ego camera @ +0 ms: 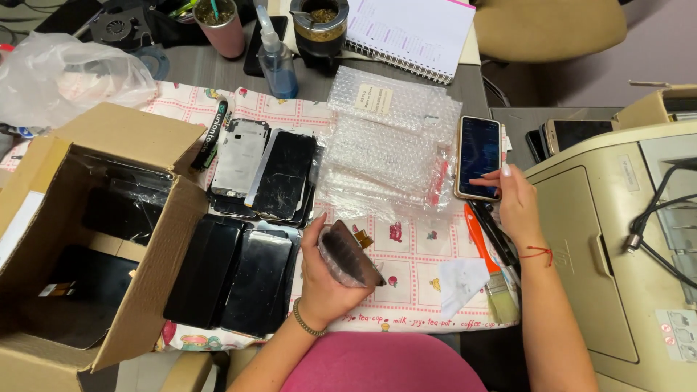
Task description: Organizing and packing mobile phone screens into bubble wrap and a cardboard box on a repair bench.
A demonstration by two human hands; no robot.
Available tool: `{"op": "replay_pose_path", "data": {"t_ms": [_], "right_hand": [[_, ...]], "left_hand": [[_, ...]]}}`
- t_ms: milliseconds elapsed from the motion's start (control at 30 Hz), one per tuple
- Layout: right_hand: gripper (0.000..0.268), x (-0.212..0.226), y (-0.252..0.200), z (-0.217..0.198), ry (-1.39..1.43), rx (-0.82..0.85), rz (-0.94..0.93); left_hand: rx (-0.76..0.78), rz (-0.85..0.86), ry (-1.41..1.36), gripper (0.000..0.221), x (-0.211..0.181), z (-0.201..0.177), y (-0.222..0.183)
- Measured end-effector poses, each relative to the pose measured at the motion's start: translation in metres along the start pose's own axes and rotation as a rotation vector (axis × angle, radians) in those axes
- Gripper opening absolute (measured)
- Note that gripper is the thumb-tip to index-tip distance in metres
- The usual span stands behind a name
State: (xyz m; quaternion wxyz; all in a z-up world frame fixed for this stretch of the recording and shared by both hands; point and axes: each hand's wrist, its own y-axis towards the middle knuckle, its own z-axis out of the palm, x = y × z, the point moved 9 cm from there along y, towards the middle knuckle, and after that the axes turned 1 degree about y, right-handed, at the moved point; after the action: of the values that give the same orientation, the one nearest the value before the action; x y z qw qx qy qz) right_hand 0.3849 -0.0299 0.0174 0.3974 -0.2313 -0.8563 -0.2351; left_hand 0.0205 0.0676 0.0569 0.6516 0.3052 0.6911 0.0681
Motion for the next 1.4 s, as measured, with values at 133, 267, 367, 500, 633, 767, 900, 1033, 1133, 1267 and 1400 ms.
{"op": "replay_pose_path", "data": {"t_ms": [133, 267, 367, 500, 633, 767, 900, 1033, 1133, 1267, 1400], "right_hand": [[0.046, 0.003, 0.004, 0.001, -0.102, 0.029, -0.065], [0.048, 0.018, 0.006, -0.010, -0.039, -0.035, -0.043], [0.047, 0.024, 0.013, -0.016, 0.025, -0.097, -0.022], [0.039, 0.018, 0.029, -0.022, 0.027, -0.130, -0.027], [0.038, 0.020, 0.045, -0.015, 0.088, -0.100, 0.084], [0.038, 0.014, 0.057, -0.001, 0.000, -0.004, 0.043], [0.039, 0.004, 0.064, 0.011, -0.105, 0.084, 0.063], [0.040, -0.001, 0.065, 0.017, -0.117, 0.110, 0.086], [0.040, -0.005, 0.066, 0.019, -0.122, 0.109, 0.062], [0.039, -0.002, 0.063, 0.019, -0.109, 0.115, 0.074], [0.040, 0.015, 0.060, 0.008, 0.045, -0.009, 0.035]], "left_hand": [[0.017, 0.007, -0.018, 0.118, 0.010, 0.000, -0.005], [-0.050, 0.028, -0.046, 0.108, 0.022, 0.000, -0.012], [-0.048, 0.075, -0.041, 0.106, 0.018, -0.005, -0.007], [-0.027, 0.142, 0.003, 0.103, 0.004, -0.007, -0.004], [0.053, 0.270, 0.100, 0.077, -0.018, -0.005, -0.004], [0.117, 0.328, 0.062, 0.065, -0.021, -0.001, -0.007], [0.222, 0.309, 0.010, 0.063, -0.027, 0.004, -0.002], [0.208, 0.290, 0.055, 0.059, -0.025, 0.003, -0.002], [0.209, 0.285, 0.030, 0.057, -0.025, 0.004, -0.001], [0.220, 0.282, 0.043, 0.058, -0.023, 0.006, -0.002], [0.252, 0.268, 0.060, 0.058, -0.021, 0.006, -0.003]]}}
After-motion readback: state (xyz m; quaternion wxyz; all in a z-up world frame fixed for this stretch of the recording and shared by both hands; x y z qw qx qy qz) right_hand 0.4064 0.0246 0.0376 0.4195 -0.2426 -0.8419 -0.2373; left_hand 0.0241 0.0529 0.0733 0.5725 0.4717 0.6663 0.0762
